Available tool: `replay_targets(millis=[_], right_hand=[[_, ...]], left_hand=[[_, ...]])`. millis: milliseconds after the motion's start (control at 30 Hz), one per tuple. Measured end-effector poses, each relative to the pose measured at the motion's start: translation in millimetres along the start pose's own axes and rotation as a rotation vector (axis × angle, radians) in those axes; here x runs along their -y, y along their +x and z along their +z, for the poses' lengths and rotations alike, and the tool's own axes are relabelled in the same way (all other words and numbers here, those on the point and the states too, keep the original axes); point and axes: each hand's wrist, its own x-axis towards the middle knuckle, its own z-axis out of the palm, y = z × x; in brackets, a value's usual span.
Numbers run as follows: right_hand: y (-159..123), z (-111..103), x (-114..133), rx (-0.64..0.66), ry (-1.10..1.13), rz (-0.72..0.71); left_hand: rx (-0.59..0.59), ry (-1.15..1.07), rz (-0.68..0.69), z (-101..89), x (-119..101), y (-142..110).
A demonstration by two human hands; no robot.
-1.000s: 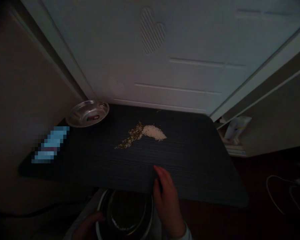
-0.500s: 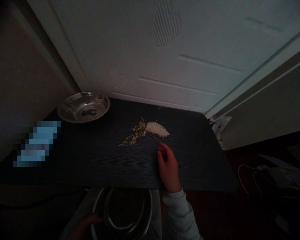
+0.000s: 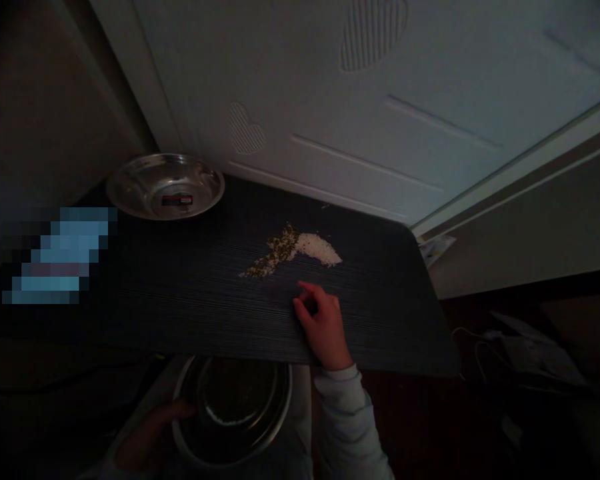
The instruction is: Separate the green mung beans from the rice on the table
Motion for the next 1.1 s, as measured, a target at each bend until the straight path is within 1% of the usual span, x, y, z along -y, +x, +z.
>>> replay_targets(millis=[100,267,467,600,800,900,1100], right_hand=[[-2.9,0.8,5.9,0.037,-0.029,-0.028],[-8.9,3.2,12.2,0.096,-0.035,-0.082],[-15.7,2.7,16.8,0.147,-0.028,-0.112],[-18.1,1.6,19.0,0.176,-0.031,-0.145],[-18.9,1.3,18.9,0.202,-0.022,-0.178],[-19.1,1.9,18.7,0.199,-0.004,-0.178],[-19.3,1.5,19.7,0.211,0.008,-0.169]], left_hand=[[-0.021,0.049,-0.032,-2.3,-4.0,-1.2],[-0.047,0.024,-0.048,-4.8,-6.5,-0.6],[0.011,0.037,-0.071,5.6,-6.6,-4.8],[-0.013,0.028,-0.110,12.2,-8.4,-7.7],[-0.020,0.041,-0.152,11.0,-7.0,-4.4],[-0.030,0.051,-0.142,13.2,-5.9,-5.1],[0.011,0.079,-0.100,17.1,-8.2,-8.5]])
